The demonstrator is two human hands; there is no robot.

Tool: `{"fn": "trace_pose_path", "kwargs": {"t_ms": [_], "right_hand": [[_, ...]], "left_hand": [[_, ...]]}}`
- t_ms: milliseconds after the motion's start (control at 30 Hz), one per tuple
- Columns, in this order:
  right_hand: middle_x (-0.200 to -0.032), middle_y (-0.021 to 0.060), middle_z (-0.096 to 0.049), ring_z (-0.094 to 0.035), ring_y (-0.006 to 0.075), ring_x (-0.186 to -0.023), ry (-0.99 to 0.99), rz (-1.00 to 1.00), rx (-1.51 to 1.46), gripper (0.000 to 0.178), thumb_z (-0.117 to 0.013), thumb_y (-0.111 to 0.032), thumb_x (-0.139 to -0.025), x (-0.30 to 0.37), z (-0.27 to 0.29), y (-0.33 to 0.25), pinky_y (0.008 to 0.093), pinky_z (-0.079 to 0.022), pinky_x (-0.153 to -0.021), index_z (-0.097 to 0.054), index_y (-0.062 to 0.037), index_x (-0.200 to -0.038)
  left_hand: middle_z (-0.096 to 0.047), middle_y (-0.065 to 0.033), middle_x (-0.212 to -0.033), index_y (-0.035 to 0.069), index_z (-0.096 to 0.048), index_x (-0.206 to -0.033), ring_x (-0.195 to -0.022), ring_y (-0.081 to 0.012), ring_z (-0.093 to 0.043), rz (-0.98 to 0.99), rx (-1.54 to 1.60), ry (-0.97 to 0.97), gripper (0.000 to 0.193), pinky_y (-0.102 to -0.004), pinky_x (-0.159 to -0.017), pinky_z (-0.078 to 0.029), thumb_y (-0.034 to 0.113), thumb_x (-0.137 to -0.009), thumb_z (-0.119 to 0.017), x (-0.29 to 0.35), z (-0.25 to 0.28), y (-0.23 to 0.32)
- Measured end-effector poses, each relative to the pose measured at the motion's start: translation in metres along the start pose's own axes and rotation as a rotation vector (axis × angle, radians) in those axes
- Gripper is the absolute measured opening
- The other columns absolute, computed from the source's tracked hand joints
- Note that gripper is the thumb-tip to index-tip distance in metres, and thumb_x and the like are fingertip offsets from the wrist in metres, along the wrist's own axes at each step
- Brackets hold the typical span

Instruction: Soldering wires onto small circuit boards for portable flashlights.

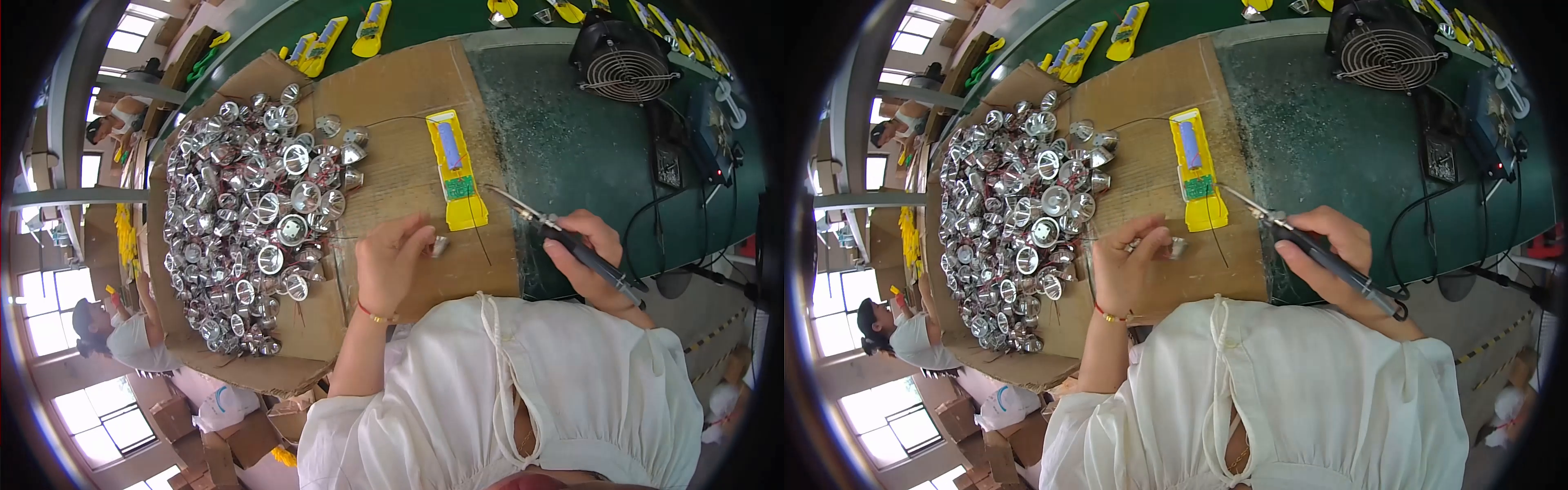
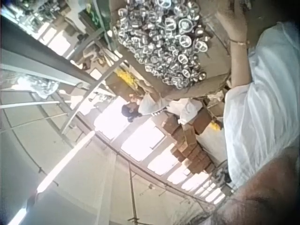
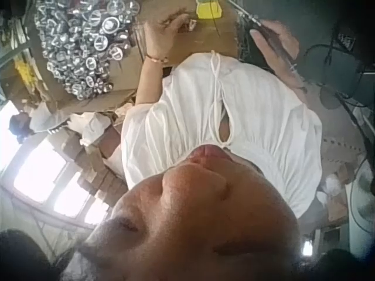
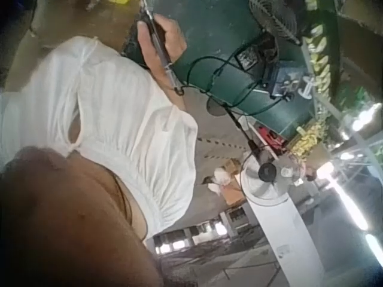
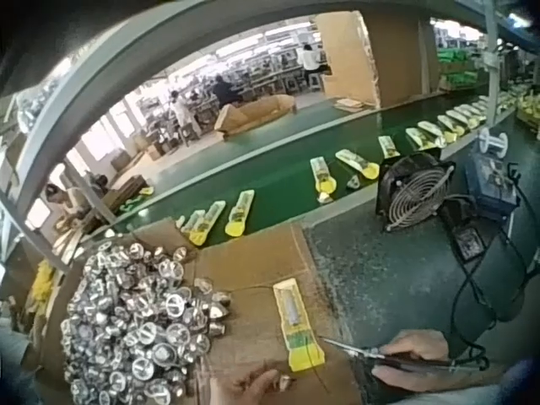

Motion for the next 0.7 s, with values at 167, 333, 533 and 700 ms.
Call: {"fn": "trace_pose_path", "kwargs": {"t_ms": [167,333,533,700], "right_hand": [[-0.074,0.0092,-0.061,-0.056,0.0132,-0.06,-0.038,-0.08,-0.056,0.019,-0.068,-0.003,-0.074,-0.001,-0.01,0.013,0.0233,-0.042,-0.053,-0.058,0.0019,-0.09],[-0.071,0.0076,-0.059,-0.055,0.0104,-0.06,0.023,-0.261,0.02,0.016,-0.068,-0.007,-0.074,0.002,-0.011,0.027,0.0222,-0.042,-0.055,-0.057,0.0011,-0.082],[-0.062,0.0044,-0.059,-0.054,0.0081,-0.053,0.066,-0.248,-0.01,0.014,-0.068,-0.009,-0.076,-0.003,-0.017,0.028,0.0226,-0.041,-0.049,-0.058,-0.0005,-0.079],[-0.062,0.0043,-0.059,-0.054,0.0074,-0.053,0.047,-0.234,-0.012,0.013,-0.068,-0.009,-0.076,-0.004,-0.023,0.032,0.0224,-0.041,-0.049,-0.057,-0.0007,-0.079]], "left_hand": [[-0.064,-0.0102,-0.07,0.003,-0.069,-0.081,-0.059,-0.0177,-0.06,0.076,-0.061,0.017,0.011,-0.0276,-0.056,-0.046,0.013,-0.077,-0.067,-0.012,-0.014,-0.005],[-0.06,-0.009,-0.07,0.003,-0.066,-0.073,-0.066,-0.0238,-0.057,-0.208,-0.267,0.009,0.009,-0.0328,-0.06,-0.045,0.011,-0.075,-0.067,-0.023,-0.03,0.015],[-0.058,-0.0083,-0.074,0.003,-0.064,-0.069,-0.07,-0.0257,-0.056,-0.262,-0.337,0.026,0.009,-0.0346,-0.06,-0.044,0.011,-0.073,-0.067,-0.026,-0.038,0.015],[-0.058,-0.0083,-0.072,0.003,-0.064,-0.068,-0.069,-0.0257,-0.055,-0.253,-0.336,0.016,0.009,-0.0344,-0.06,-0.045,0.01,-0.072,-0.067,-0.027,-0.039,0.014]]}}
Point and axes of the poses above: each hand's wrist, its own x-axis away from the middle knuckle, its own z-axis out of the back of the hand, y = z × x, the point moved 6 cm from there along -x, towards the middle knuckle
